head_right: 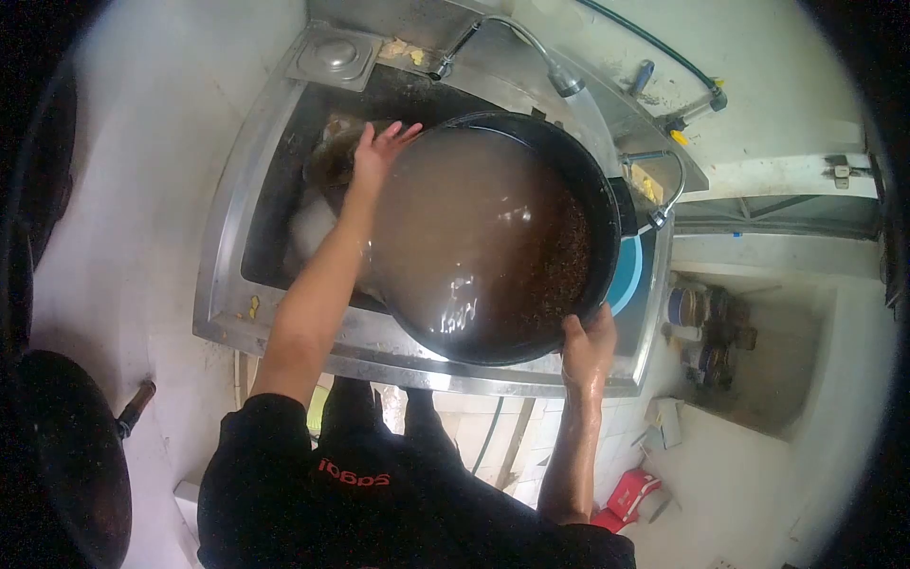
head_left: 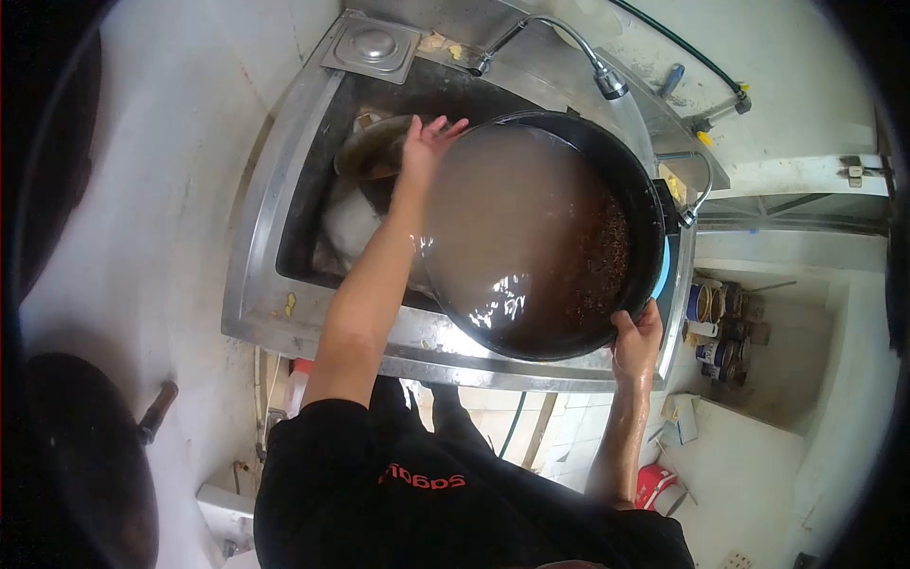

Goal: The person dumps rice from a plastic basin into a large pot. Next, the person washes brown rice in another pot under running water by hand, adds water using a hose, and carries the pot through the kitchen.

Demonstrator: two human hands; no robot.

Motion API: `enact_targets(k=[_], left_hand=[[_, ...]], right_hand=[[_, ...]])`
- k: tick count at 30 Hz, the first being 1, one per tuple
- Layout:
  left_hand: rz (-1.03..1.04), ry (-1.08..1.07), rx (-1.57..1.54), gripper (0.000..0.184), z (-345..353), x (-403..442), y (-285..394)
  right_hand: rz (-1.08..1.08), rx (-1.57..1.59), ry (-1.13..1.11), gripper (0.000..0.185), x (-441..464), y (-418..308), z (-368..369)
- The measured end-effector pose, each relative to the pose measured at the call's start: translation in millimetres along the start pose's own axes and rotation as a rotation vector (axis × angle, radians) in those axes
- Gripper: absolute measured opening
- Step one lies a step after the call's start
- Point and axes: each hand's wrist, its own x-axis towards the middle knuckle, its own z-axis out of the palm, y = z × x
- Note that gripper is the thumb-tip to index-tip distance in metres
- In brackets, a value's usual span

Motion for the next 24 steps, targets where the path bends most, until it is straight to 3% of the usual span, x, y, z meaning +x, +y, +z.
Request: enact_targets(k=[3,9,12,19,24], left_hand=[[0.023,-0.131,0.007,0.072,-23,12,0],[0.064,-0.157,-0.024,0.062,-46,25,-1],[0.121,-0.196,0.105,0.065,-58,25,3],[0.089,-0.170,0.010,0.071,-70,32,5],[0.082,-0.115,0.043,0.071,-24,14,12]], right_hand=[[-0.042,0.009,0.004,0.032,2,0,5],[-0.002,-0.095,0.009,0.031,-1,-9,13],[-0.091,-0.067,0.002,0.030,4,-3,16],[-0.015,-0.068,-0.013,0.029,3,-13,20],[-0.070,-0.020,0.032,0.028,15,18,-1]])
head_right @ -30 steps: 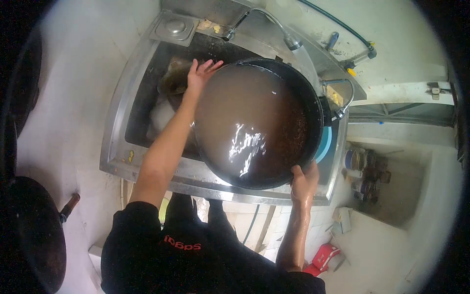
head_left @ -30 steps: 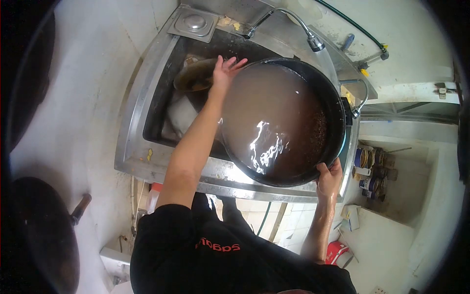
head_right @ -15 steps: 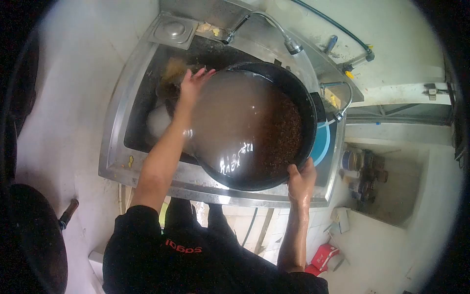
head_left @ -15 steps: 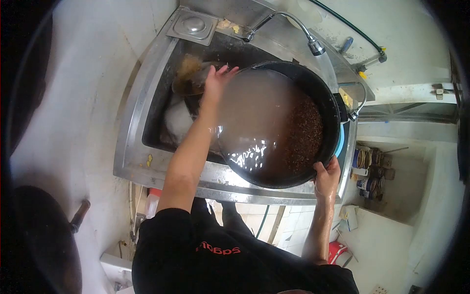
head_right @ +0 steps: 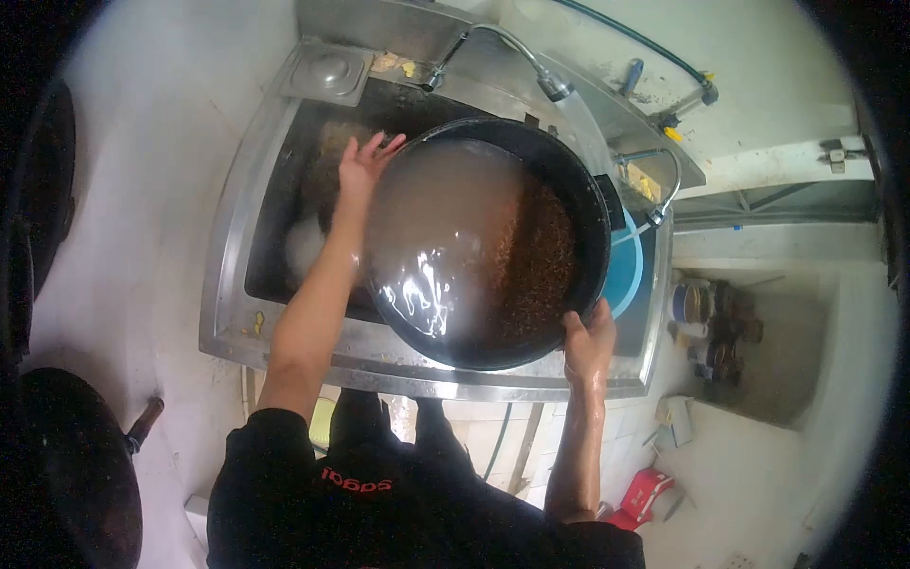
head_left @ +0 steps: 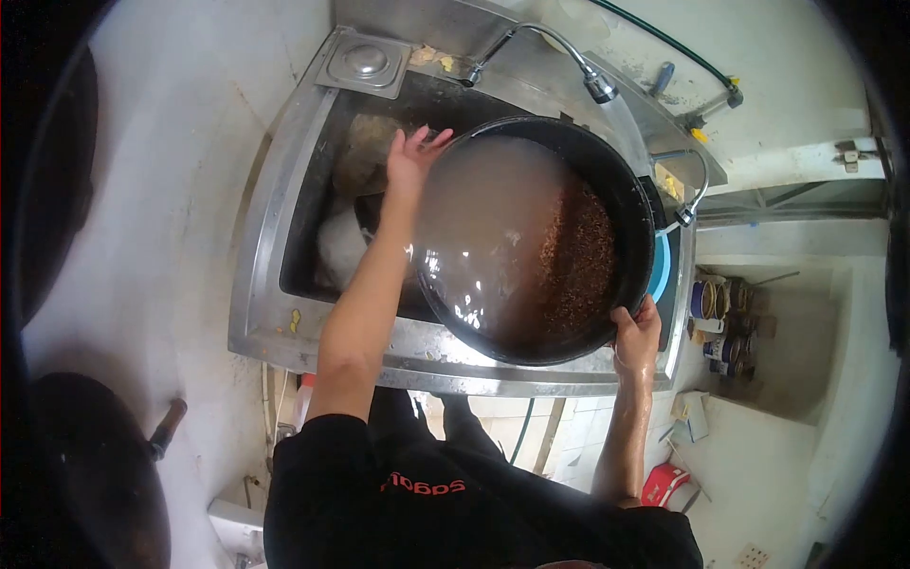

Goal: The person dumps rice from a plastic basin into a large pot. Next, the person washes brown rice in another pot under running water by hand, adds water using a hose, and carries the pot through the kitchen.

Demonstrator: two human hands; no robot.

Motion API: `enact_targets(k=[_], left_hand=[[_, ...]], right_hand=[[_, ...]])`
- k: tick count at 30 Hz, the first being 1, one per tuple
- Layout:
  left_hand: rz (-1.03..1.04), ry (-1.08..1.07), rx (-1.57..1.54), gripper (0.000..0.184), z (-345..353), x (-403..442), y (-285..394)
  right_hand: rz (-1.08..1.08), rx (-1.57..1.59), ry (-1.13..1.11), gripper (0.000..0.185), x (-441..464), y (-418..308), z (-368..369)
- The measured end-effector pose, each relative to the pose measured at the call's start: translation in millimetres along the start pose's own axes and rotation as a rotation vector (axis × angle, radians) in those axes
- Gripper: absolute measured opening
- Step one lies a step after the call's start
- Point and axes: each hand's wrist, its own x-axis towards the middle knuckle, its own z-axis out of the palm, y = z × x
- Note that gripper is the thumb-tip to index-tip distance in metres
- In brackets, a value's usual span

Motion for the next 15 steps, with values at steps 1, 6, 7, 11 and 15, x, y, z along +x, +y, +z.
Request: enact_targets(k=[1,6,7,11,15], left_hand=[[0.005,-0.043,0.020,0.069,9,-3,1],[-0.005,-0.127,0.130,0.066,58,-18,-2],[-0.008,-0.100,0.155,0.064,71,-23,-4],[-0.007,-0.065,0.258,0.066,115,-44,-13],[-0.015,-0.080,0.412,0.069,142,-55,-33]], right_hand=[[0.024,0.022,0.006,0.027,2,4,-6],[0.017,0.142,0.100,0.025,8,24,-28],[0.033,0.154,0.109,0.025,9,29,-31],[0.056,0.185,0.129,0.026,11,37,-43],[0.132,0.208,0.100,0.030,5,56,-64]])
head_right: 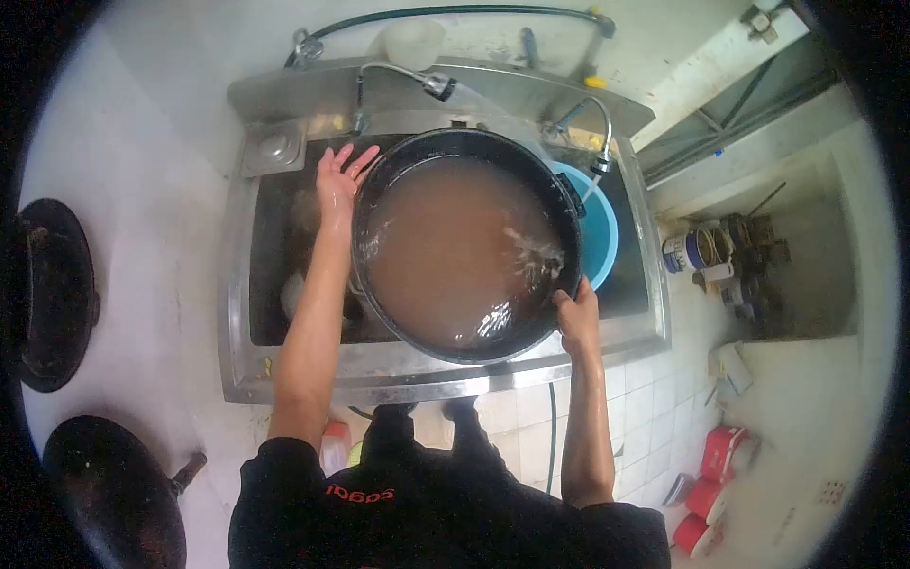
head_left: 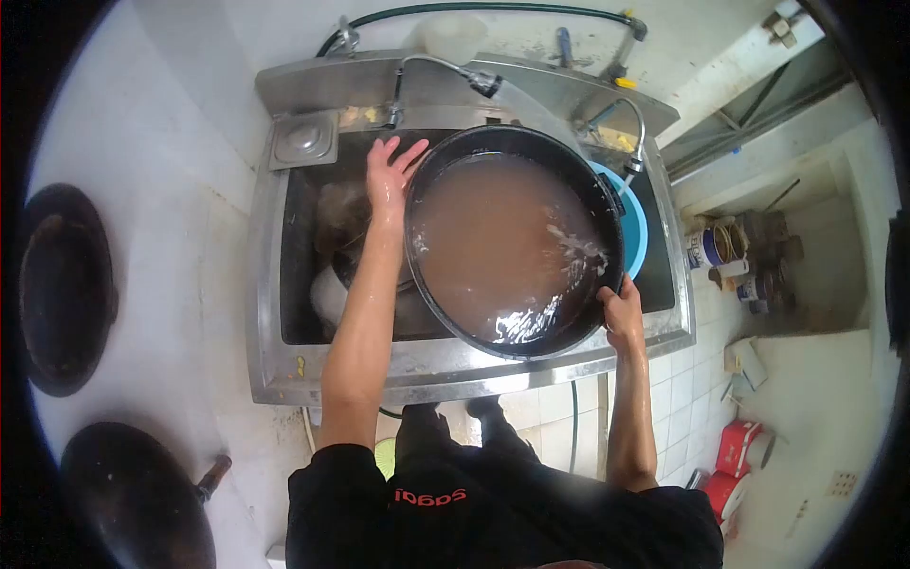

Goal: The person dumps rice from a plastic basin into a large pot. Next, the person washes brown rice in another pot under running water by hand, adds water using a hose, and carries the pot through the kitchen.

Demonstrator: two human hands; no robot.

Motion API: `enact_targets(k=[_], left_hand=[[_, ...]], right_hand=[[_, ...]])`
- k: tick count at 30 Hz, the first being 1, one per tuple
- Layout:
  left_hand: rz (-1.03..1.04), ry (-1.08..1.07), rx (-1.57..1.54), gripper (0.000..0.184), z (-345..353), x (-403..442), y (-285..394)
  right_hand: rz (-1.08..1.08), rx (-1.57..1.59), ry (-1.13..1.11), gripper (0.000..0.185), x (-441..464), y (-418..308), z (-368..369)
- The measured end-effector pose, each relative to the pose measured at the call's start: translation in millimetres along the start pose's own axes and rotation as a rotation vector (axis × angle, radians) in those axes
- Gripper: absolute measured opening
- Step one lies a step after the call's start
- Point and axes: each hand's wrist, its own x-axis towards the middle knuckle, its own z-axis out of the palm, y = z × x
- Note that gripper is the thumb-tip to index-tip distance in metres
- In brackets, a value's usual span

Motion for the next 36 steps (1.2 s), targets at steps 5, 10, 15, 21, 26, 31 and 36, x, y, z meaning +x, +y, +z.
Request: enact_targets(k=[5,10,15,21,26,31,36], left_hand=[[-0.010,-0.053,0.078,0.069,29,-7,-20],[-0.035,-0.085,0.142,0.070,27,-8,-38],[-0.007,-0.066,0.213,0.072,39,-30,-40],[-0.093,-0.232,0.079,0.072,14,-22,-53],[-0.161,-0.241,0.058,0.067,15,-29,-55],[-0.187,-0.176,-0.044,0.069,3,-42,-53],[-0.217,-0.155,-0.131,0.068,-7,-37,-48]], right_hand=[[-0.009,0.053,-0.023,0.035,-17,2,-24],[0.078,-0.006,0.006,0.040,-38,-8,-44],[0.007,0.032,-0.012,0.040,-35,20,-57],[0.076,0.204,0.038,0.034,-63,13,-55],[0.006,0.140,0.099,0.030,-82,0,-55],[-0.016,-0.028,0.123,0.030,-91,-37,-49],[-0.023,-0.037,0.105,0.032,-95,-59,-34]])
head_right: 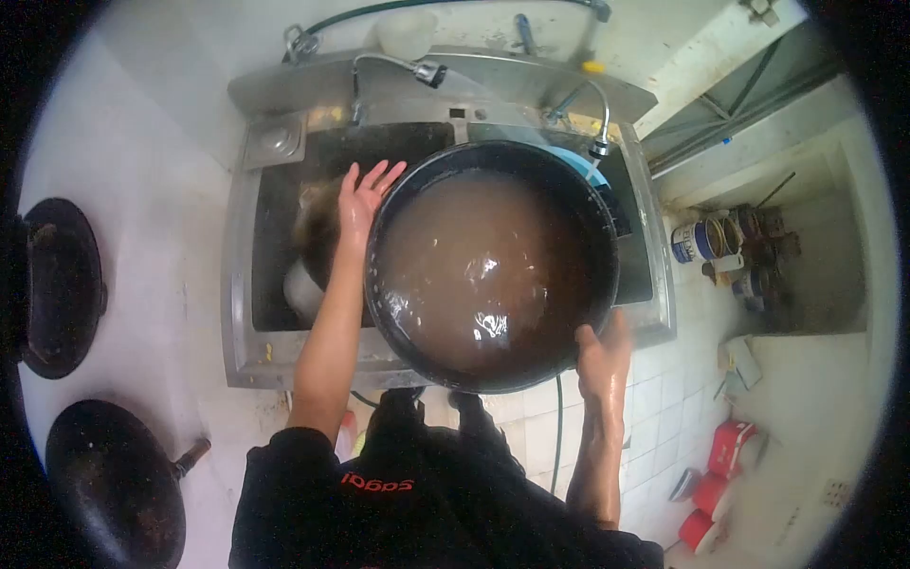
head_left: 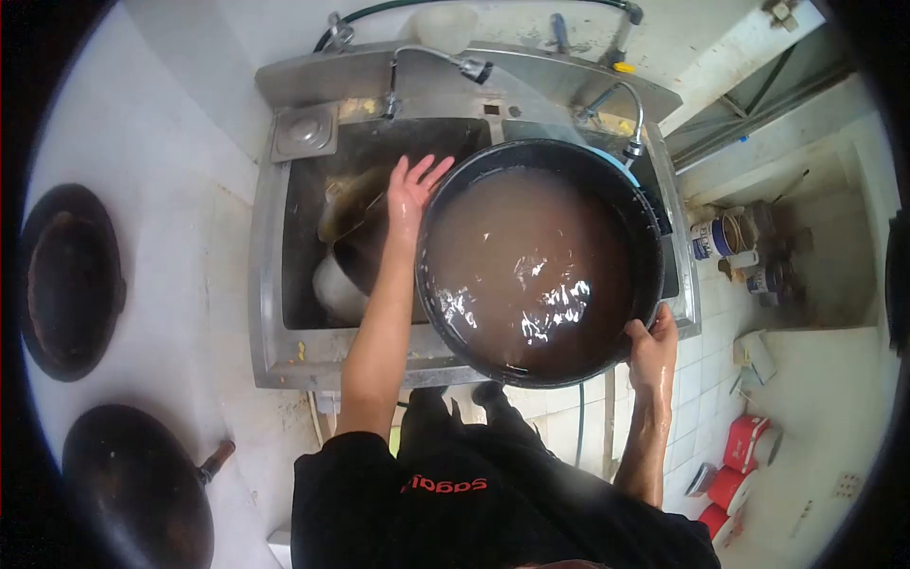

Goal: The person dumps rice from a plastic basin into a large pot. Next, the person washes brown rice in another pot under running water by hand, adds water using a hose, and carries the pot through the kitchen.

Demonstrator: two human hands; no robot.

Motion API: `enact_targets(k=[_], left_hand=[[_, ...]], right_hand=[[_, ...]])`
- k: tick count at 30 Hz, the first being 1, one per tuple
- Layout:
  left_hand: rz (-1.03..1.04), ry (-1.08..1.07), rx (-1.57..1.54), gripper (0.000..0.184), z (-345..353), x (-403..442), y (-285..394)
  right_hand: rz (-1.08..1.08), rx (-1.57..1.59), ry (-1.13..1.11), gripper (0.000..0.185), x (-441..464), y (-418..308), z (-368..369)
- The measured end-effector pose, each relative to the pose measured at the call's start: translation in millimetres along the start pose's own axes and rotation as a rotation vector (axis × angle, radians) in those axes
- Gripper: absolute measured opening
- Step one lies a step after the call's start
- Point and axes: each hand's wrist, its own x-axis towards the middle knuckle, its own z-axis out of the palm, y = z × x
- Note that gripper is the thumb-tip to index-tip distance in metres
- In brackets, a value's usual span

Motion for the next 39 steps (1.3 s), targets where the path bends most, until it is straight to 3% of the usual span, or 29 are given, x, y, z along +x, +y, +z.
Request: enact_targets(k=[4,9,11,17,23,26,29,35,39], left_hand=[[-0.024,-0.007,-0.019,0.066,-13,8,7],[-0.041,-0.002,-0.054,0.070,-29,17,13],[-0.061,0.031,-0.058,0.070,-32,15,19],[-0.034,0.014,-0.107,0.078,-73,24,20],[-0.040,-0.042,-0.204,0.067,-113,51,16],[-0.034,0.023,-0.186,0.067,-114,48,17],[0.036,-0.009,-0.155,0.064,-115,46,18],[0.003,0.151,-0.108,0.051,-117,43,20],[0.039,0.137,-0.109,0.050,-127,50,14]], right_hand=[[-0.016,0.008,0.005,0.035,-9,-12,15],[-0.079,-0.058,0.063,0.016,-16,-23,35],[-0.014,-0.101,0.054,0.017,-23,-40,46],[-0.096,-0.224,0.080,0.014,-20,-42,69],[-0.011,-0.155,0.063,0.015,-33,-59,93],[-0.112,-0.212,0.064,0.016,-23,-48,89],[-0.083,-0.229,0.041,0.016,-24,-54,95],[-0.080,-0.203,0.022,0.015,-27,-66,107],[-0.111,-0.262,0.040,0.012,-26,-64,106]])
